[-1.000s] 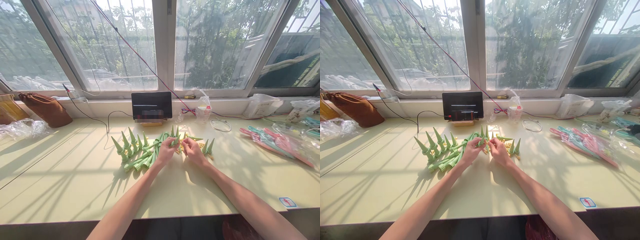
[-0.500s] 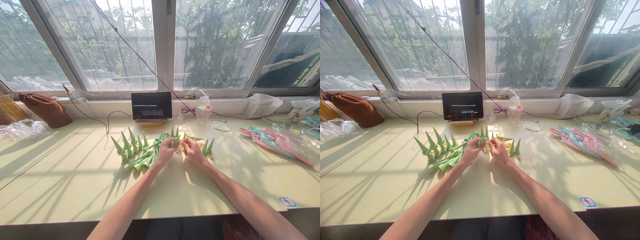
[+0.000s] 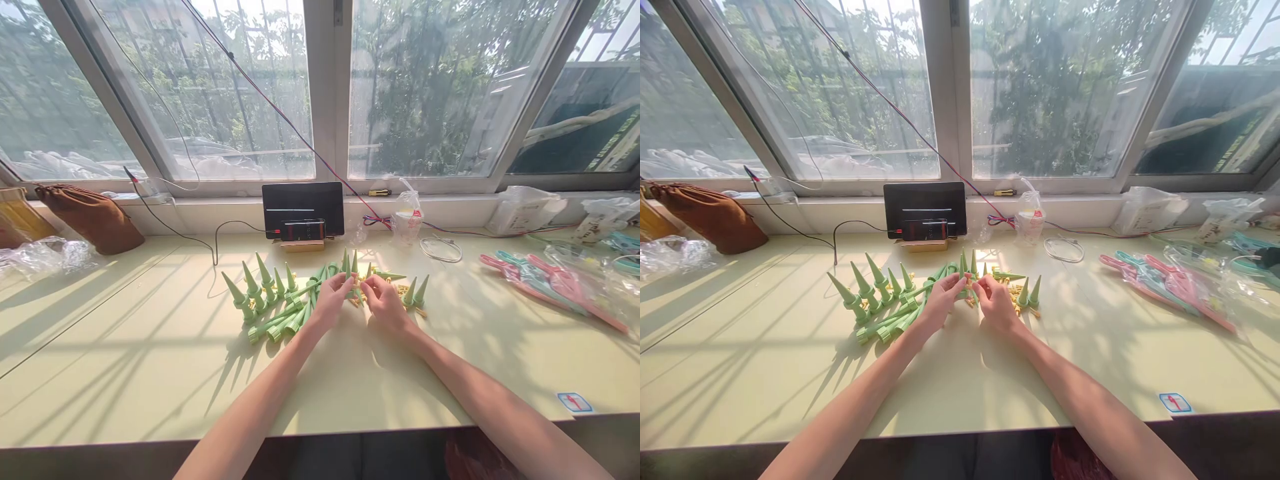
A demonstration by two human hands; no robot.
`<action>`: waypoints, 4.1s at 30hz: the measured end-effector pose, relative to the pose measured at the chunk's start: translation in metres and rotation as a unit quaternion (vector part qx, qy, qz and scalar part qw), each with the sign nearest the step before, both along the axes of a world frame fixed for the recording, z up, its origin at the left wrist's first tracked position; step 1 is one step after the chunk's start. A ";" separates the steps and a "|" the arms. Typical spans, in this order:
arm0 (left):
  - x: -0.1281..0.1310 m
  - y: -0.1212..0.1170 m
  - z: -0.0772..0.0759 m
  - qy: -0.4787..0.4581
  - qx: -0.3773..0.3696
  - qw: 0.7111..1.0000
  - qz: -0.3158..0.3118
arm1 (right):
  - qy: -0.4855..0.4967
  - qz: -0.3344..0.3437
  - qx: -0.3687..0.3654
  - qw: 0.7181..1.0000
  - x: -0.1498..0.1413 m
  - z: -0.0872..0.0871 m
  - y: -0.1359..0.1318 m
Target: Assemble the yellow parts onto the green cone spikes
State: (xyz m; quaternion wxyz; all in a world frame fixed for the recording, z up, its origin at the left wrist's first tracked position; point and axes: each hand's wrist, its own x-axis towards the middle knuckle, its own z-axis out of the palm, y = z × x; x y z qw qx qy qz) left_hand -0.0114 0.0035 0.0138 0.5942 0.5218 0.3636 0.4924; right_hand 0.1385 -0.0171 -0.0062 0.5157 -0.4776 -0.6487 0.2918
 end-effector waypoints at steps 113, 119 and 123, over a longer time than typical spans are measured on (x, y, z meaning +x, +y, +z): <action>-0.002 -0.001 -0.005 0.351 0.368 0.827 0.239 | 0.084 -0.050 0.009 0.995 -0.001 0.002 0.002; -0.024 0.017 0.005 0.348 0.321 0.803 0.363 | 0.066 -0.039 0.008 0.997 -0.002 0.004 0.000; -0.033 0.023 0.007 0.343 0.246 0.828 0.369 | 0.059 -0.036 0.001 0.998 -0.002 0.004 0.000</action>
